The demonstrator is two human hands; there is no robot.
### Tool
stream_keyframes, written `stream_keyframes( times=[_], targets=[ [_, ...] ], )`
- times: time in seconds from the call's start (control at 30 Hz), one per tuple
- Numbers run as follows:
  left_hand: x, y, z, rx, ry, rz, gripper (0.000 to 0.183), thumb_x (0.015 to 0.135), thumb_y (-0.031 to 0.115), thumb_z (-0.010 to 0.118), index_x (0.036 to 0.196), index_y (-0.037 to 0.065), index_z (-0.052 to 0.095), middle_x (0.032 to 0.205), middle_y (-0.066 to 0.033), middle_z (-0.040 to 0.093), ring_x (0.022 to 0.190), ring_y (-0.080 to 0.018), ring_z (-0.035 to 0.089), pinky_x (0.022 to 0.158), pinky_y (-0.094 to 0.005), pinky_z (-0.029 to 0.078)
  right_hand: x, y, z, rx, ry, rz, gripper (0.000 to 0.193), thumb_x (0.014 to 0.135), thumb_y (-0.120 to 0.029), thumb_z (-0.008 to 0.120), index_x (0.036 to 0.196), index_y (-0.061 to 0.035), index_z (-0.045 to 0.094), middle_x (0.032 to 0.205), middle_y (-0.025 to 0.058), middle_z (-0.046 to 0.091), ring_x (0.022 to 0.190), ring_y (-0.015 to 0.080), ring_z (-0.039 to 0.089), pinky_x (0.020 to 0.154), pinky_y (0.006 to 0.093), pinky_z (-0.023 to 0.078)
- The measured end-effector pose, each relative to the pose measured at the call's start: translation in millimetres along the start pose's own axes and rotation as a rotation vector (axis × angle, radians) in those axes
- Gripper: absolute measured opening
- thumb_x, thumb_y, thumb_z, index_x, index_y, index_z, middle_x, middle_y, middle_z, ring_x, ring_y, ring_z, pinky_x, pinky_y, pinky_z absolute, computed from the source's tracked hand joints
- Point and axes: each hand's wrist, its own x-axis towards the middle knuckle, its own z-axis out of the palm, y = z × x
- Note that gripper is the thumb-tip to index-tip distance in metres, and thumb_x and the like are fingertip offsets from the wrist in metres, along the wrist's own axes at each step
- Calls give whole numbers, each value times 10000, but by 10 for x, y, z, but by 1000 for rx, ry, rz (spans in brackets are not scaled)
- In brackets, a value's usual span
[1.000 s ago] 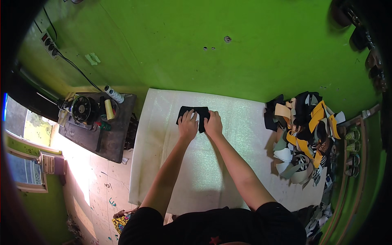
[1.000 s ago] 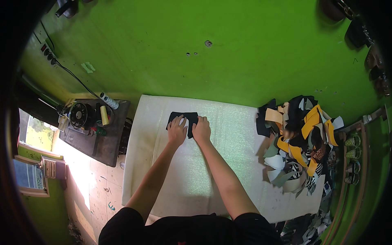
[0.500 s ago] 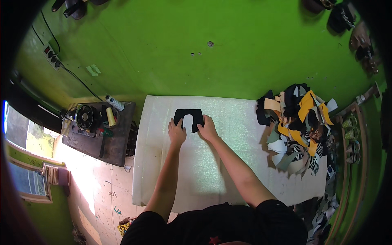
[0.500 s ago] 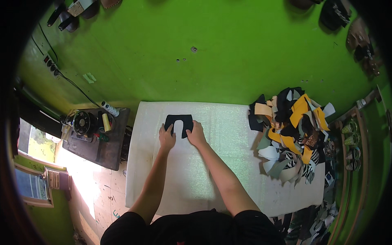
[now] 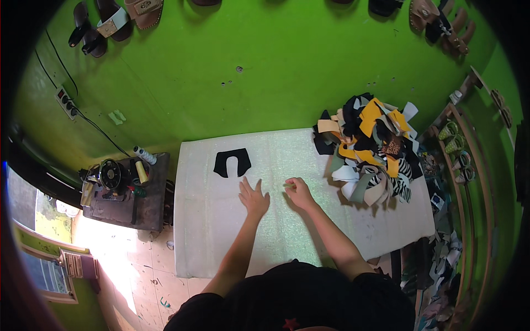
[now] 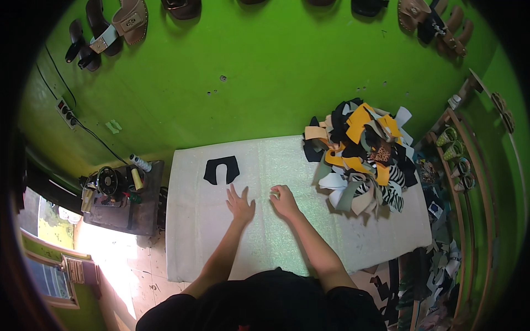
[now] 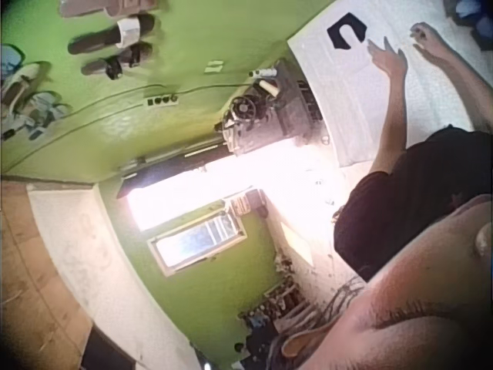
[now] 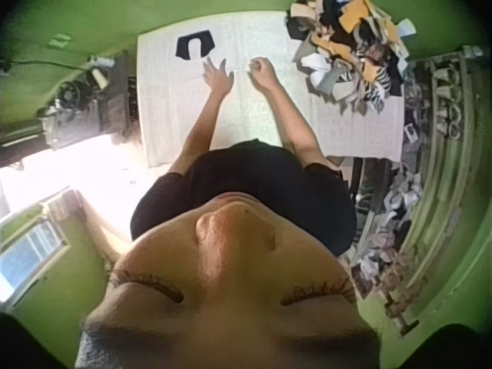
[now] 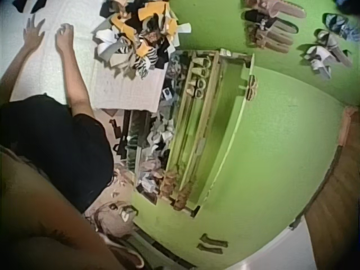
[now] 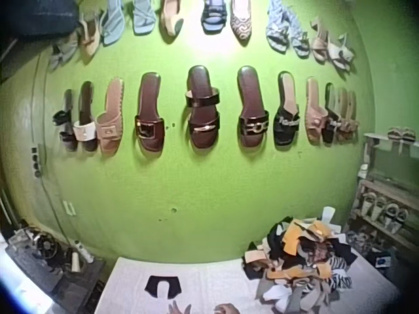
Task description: Sorting through a pile of cut shoe material components and placing selected pieces on a workbench.
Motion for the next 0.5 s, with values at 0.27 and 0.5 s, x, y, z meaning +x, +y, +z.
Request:
stream_keyframes(
  times=[0.27,0.5],
  targets=[
    [-818,766,105,-131,-331,242,516,727,245,633,1207,160,461,1407,-214,48,1295,-419,48,997,-588,128,-467,-309,-791,178,187,-97,180,776,-69,564,949,-22,580,903,94,561,738,162,552,650,261,455],
    [-589,1272,101,-294,-171,383,408,747,252,617,1125,146,505,1339,-221,215,1253,-405,178,994,-490,223,-607,-526,-1670,210,521,-306,103,798,-39,539,883,1,580,836,53,563,737,125,558,609,222,429]
  ],
)
